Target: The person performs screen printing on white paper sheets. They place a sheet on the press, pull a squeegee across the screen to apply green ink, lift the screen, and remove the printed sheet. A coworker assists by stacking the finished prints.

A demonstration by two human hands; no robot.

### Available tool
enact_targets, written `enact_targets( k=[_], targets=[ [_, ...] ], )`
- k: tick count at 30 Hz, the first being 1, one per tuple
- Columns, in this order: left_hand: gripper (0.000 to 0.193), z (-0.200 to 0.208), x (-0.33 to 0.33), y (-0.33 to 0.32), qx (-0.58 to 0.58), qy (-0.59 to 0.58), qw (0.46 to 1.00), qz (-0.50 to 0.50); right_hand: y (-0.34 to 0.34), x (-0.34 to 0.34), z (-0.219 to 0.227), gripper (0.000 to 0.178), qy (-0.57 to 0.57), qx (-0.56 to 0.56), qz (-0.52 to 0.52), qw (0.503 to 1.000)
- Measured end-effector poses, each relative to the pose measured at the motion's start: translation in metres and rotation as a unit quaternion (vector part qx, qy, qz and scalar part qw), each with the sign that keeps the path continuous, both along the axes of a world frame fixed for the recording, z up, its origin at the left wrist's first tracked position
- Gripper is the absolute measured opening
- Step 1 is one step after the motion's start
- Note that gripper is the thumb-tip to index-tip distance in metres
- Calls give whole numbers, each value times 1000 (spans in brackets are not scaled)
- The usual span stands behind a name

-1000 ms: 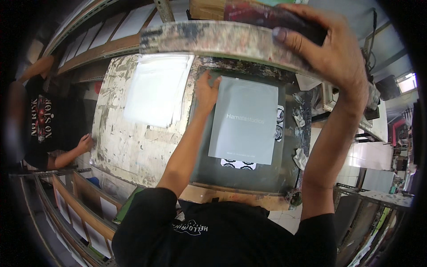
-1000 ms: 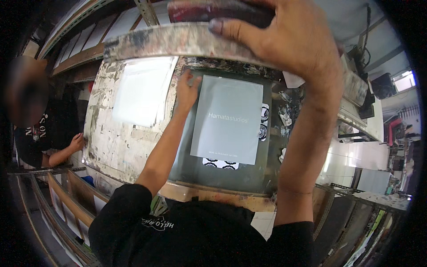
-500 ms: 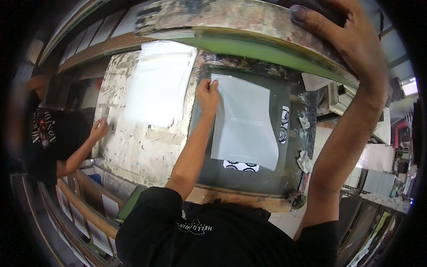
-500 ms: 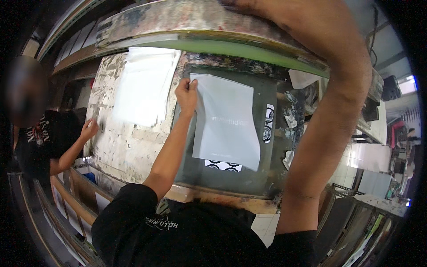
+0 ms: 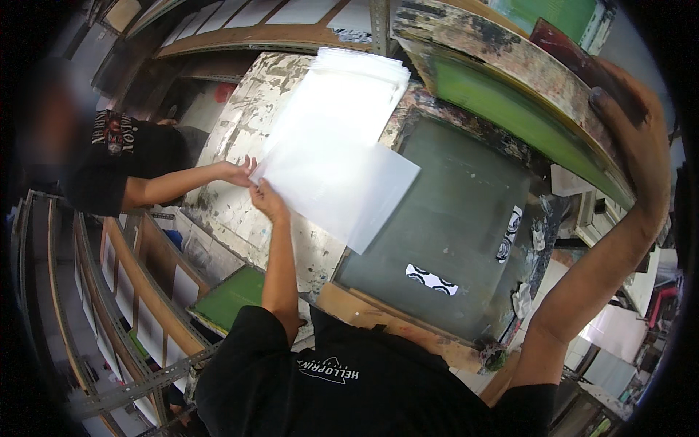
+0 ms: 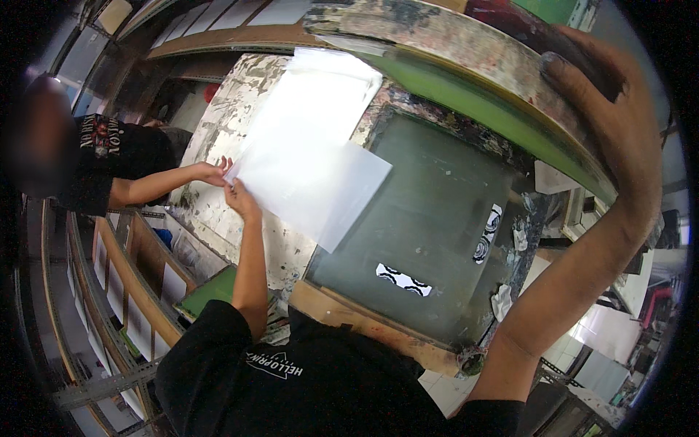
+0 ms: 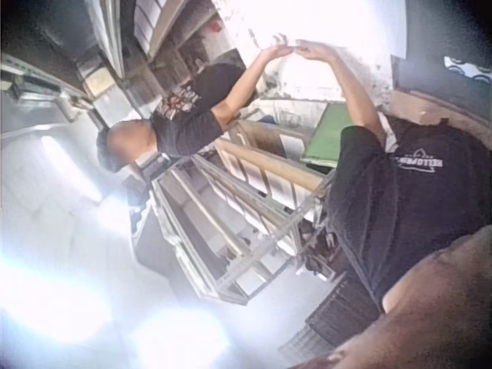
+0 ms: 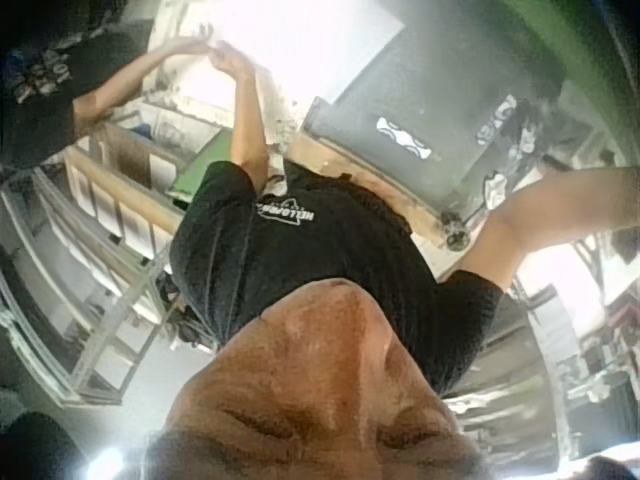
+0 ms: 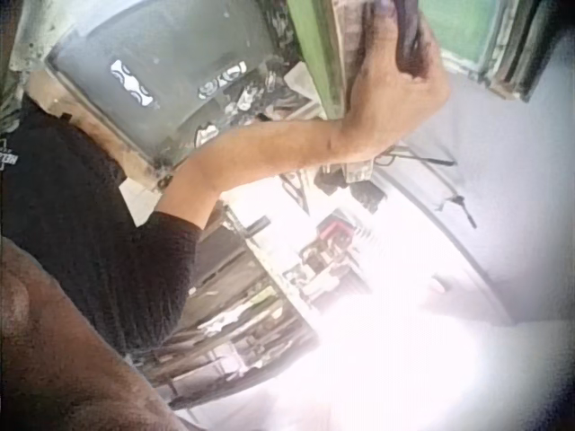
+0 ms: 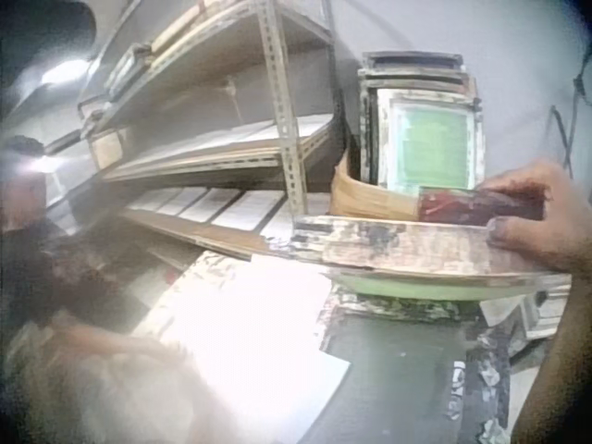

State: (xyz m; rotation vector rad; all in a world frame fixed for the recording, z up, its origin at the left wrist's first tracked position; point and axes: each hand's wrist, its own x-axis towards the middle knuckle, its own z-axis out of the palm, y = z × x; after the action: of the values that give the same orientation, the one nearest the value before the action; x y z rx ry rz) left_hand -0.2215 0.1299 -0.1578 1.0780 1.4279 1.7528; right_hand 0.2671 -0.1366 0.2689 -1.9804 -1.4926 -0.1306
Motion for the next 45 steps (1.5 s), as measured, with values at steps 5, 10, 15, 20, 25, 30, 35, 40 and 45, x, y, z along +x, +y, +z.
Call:
enact_targets(
  k=[5,10,15,20,25,30,35,40,45],
  targets=[
    [41,13,-39,-12,-36,280,919,276,2,-10,0,50,-37,-9,-20,999],
    [28,57,30,-34,198,489,848,47,0,-18,7,51,-24,-19,-20,999],
    [23,51,84,-32,100,530,814,-216,-1,-12,7,50,-27,-17,-18,999],
    [15,4,74,-6,-63,385,871,-300,7,-11,7,51,22,-25,22,999],
    [16,11,91,-4,97,448,854,-247,4,2,5,51,32,-7,33,999],
    [16,-9,83,7,101,398,869,-275,4,-4,1,51,-4,24,13,1000],
    [8,26,97,29,122,300,925,-197,3,-20,8,50,-10,-2,-15,1000],
    [7,127,130,13,216,310,917,-130,-1,-20,5,51,-62,11,-34,997],
    [29,64,105,7,-75,468,802,-363,-1,-15,4,50,-24,8,-20,999]
  ],
)
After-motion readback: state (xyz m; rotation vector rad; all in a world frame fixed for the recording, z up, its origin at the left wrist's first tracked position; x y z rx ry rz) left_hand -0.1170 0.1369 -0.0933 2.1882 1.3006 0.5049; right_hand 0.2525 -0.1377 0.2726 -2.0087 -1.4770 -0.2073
